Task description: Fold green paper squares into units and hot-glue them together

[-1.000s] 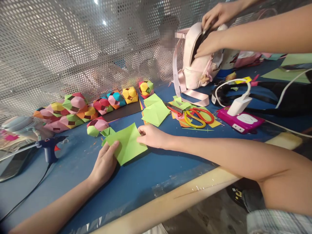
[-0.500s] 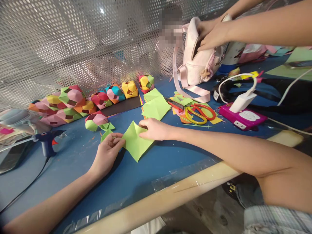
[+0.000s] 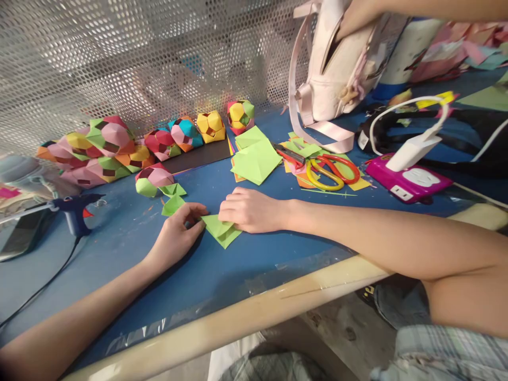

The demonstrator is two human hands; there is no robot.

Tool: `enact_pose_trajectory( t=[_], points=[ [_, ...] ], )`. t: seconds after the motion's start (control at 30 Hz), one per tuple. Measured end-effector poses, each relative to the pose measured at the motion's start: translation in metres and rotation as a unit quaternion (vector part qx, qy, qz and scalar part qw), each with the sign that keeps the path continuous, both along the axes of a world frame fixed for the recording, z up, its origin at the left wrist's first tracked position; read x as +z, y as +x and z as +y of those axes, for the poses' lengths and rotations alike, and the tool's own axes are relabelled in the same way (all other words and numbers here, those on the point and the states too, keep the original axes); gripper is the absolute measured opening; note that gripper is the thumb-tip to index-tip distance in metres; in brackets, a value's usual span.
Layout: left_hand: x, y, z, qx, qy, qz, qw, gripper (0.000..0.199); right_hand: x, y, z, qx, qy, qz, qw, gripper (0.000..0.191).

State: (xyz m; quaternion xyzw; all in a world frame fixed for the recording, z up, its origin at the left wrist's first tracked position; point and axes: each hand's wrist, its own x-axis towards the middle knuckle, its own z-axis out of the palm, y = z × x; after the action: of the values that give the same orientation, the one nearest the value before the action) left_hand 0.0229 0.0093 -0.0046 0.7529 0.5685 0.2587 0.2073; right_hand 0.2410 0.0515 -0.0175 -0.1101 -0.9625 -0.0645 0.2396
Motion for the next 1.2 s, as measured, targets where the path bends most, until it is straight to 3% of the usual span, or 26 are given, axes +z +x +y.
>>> enact_pose_trajectory(
  t=[0.4, 0.63, 0.97, 1.2],
  points=[
    [-0.008, -0.01, 0.007, 0.0, -0.007, -0.059, 0.998, 0.02, 0.011, 0.001, -0.009, 0.016, 0.053, -0.064, 0.996, 0.034],
    [-0.002, -0.006, 0.003, 0.014, 0.022, -0.024, 0.999, 0.018, 0.013, 0.001, -0.011, 0.019, 0.025, -0.082, 0.996, 0.036],
    [-0.003, -0.008, 0.006, 0.006, 0.032, 0.018, 0.999, 0.021, 0.017, 0.002, -0.015, 0.034, 0.098, -0.104, 0.989, 0.036],
    [-0.001, -0.006, 0.006, 0.002, 0.045, 0.052, 0.998, 0.022, 0.017, 0.002, -0.018, 0.043, 0.099, -0.117, 0.987, 0.027]
  ],
)
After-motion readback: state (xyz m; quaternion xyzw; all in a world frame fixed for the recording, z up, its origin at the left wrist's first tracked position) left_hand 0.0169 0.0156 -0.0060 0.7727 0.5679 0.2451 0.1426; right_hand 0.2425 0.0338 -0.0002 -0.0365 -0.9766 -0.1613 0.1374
